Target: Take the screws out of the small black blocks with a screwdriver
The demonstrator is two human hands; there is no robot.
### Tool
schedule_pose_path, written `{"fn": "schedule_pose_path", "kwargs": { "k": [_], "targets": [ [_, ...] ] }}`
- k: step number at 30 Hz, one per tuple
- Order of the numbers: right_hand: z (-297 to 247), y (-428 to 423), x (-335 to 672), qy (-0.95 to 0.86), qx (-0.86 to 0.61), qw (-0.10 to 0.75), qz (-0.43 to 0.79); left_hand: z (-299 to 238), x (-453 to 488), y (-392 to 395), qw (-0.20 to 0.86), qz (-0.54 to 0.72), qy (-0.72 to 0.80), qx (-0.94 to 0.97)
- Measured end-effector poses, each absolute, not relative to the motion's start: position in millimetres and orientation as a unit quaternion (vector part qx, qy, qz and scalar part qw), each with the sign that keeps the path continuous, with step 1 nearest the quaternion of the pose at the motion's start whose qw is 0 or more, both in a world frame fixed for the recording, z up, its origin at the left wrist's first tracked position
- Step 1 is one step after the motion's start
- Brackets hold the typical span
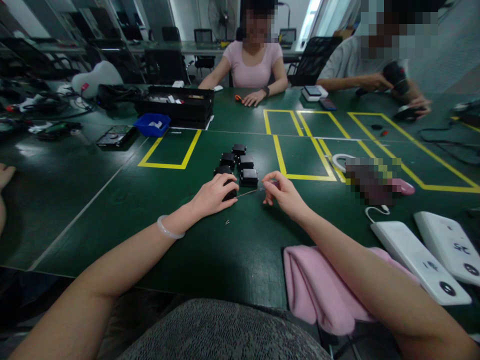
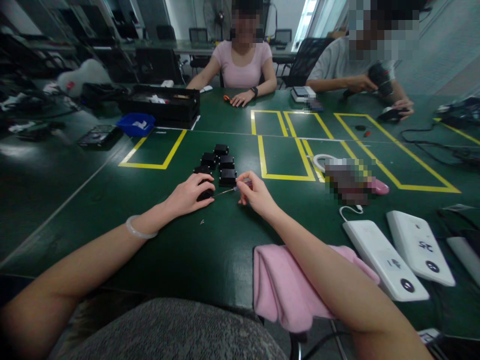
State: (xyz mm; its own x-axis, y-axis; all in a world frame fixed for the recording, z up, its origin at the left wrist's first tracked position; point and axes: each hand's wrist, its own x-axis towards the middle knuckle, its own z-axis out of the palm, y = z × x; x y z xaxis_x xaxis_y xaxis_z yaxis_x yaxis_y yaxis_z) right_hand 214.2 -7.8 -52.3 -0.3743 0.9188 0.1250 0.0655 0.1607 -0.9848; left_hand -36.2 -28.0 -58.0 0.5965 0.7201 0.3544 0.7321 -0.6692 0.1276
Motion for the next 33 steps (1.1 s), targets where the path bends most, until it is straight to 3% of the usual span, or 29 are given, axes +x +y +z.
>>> {"fn": "schedule_pose_path", "kwargs": {
  "k": [33],
  "targets": [
    [-46.3, -11.0, 214.6, -0.632, -0.410, 0.366, 0.547, -58.1, -36.1, -28.7, 0.020, -0.188, -0.400, -0.897]
  ]
}}
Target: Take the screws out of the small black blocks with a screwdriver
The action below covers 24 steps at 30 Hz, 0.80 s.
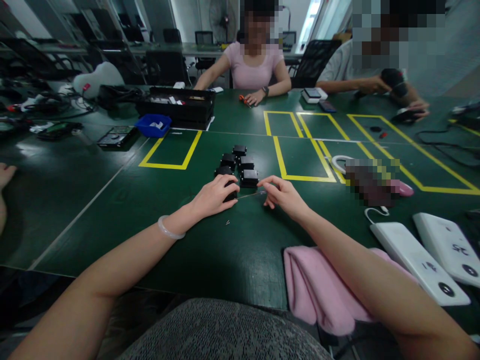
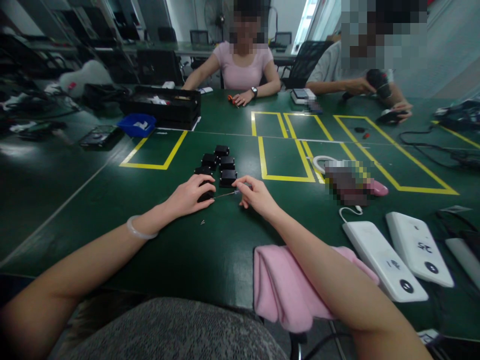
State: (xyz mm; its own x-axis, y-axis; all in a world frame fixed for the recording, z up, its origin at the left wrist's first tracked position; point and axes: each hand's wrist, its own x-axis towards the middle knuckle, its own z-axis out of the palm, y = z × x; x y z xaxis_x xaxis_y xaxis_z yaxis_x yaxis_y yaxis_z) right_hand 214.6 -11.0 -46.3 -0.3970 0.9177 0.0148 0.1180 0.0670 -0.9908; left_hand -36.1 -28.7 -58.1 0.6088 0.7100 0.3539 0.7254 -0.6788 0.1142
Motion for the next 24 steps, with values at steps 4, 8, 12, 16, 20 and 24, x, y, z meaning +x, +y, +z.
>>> {"fn": "schedule_pose_path", "kwargs": {
  "k": [4, 8, 12, 16, 20, 24],
  "targets": [
    [-45.1, -11.7, 214.7, -0.633, -0.394, 0.379, 0.548, -58.4, -36.6, -28.1, 0.024, -0.186, -0.396, -0.899],
    [-45.2, -11.2, 215.4, -0.626, -0.399, 0.372, 0.557, -58.2, -36.6, -27.6, 0.023, -0.184, -0.398, -0.898],
    [-46.4, -10.3, 215.9, -0.633, -0.397, 0.370, 0.552, -58.5, -36.9, -27.4, 0.023, -0.183, -0.396, -0.899],
    [-47.1, -10.0, 215.9, -0.632, -0.393, 0.381, 0.549, -59.4, -37.9, -27.0, 0.021, -0.187, -0.396, -0.899],
    [-48.0, -9.4, 216.1, -0.623, -0.398, 0.372, 0.561, -59.8, -38.1, -26.7, 0.023, -0.187, -0.395, -0.899],
    [-49.3, -9.0, 216.1, -0.624, -0.398, 0.373, 0.560, -59.9, -37.7, -26.6, 0.027, -0.186, -0.395, -0.899]
  ]
}}
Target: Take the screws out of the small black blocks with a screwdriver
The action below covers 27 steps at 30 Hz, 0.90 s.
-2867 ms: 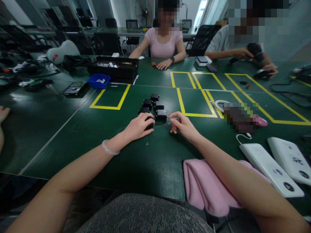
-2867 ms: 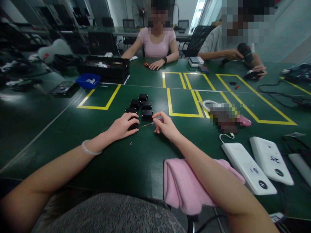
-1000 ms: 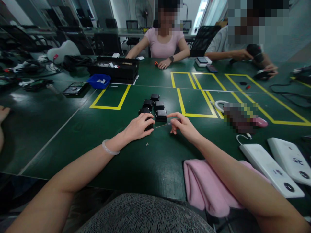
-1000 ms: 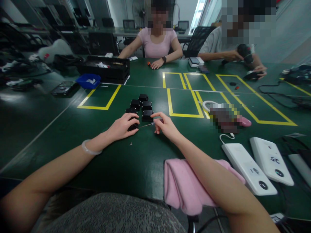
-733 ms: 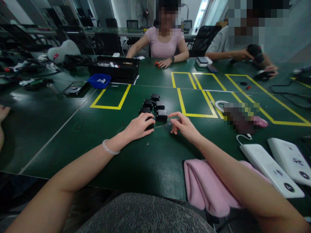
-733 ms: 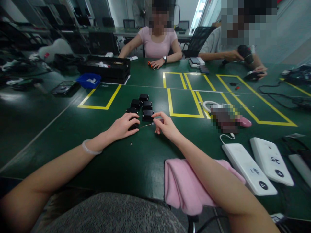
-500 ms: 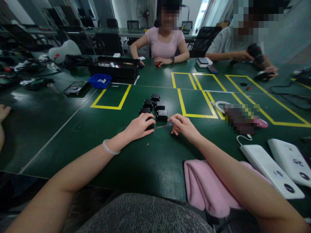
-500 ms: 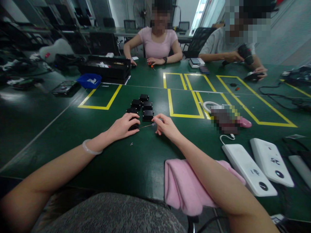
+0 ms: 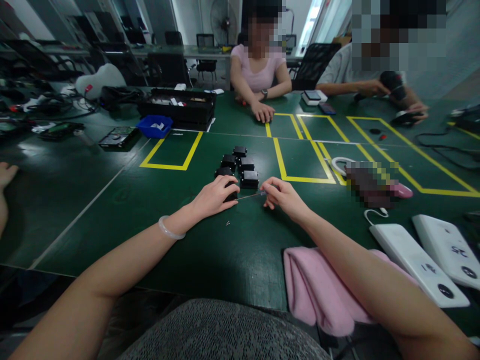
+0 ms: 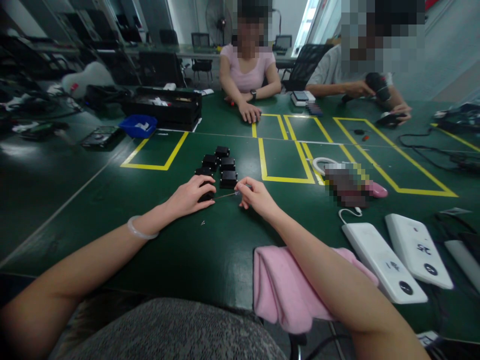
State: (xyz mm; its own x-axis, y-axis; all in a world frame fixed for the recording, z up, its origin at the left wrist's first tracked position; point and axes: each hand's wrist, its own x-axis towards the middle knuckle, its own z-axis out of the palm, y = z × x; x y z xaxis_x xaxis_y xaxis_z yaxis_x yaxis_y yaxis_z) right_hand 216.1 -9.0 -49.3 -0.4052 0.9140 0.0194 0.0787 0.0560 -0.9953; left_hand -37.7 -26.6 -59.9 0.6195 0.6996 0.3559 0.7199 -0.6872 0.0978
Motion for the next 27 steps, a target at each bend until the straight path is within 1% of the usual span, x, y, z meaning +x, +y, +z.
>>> {"fn": "schedule_pose_path", "kwargs": {
  "k": [5, 11, 16, 23, 27],
  "targets": [
    [-49.7, -8.9, 215.6, -0.621, -0.395, 0.383, 0.558, -60.7, -37.9, -26.2, 0.030, -0.190, -0.391, -0.900],
    [-50.4, -8.2, 215.9, -0.622, -0.397, 0.370, 0.564, -60.8, -38.4, -26.1, 0.021, -0.192, -0.394, -0.899],
    [-49.2, -8.8, 215.3, -0.626, -0.390, 0.383, 0.556, -60.4, -38.3, -26.4, 0.016, -0.190, -0.399, -0.897],
    [-50.3, -8.4, 215.8, -0.623, -0.397, 0.367, 0.566, -60.0, -38.2, -26.6, 0.009, -0.187, -0.401, -0.897],
    [-48.4, -10.0, 216.1, -0.626, -0.392, 0.378, 0.558, -59.4, -38.2, -26.8, 0.014, -0.189, -0.400, -0.897]
  ]
}}
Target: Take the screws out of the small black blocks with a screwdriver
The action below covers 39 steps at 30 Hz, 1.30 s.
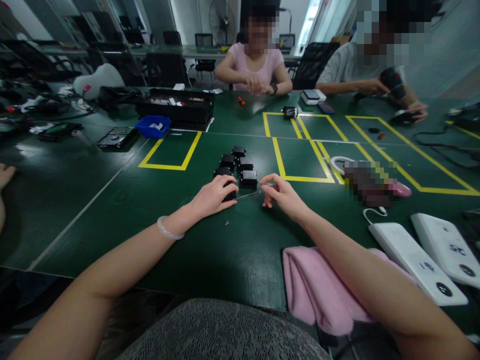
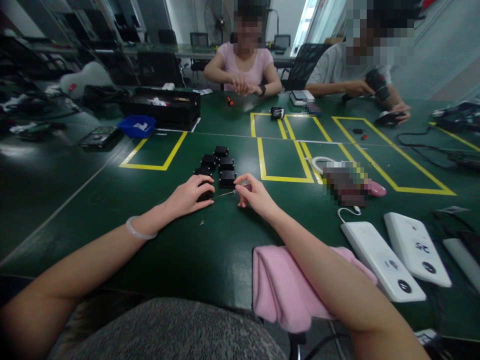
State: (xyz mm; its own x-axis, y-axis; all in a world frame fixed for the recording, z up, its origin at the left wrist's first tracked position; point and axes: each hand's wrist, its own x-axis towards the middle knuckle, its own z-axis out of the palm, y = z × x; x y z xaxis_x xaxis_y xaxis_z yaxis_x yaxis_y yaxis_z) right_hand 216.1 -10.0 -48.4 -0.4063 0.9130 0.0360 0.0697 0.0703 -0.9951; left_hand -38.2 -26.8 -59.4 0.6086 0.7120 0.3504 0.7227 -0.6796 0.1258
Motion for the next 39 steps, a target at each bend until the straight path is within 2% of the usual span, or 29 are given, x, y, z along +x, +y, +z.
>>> {"fn": "schedule_pose_path", "kwargs": {
  "k": [39],
  "targets": [
    [-47.3, -9.3, 215.4, -0.608, -0.396, 0.367, 0.582, -59.2, -37.7, -27.3, 0.014, -0.191, -0.405, -0.894]
  ]
}}
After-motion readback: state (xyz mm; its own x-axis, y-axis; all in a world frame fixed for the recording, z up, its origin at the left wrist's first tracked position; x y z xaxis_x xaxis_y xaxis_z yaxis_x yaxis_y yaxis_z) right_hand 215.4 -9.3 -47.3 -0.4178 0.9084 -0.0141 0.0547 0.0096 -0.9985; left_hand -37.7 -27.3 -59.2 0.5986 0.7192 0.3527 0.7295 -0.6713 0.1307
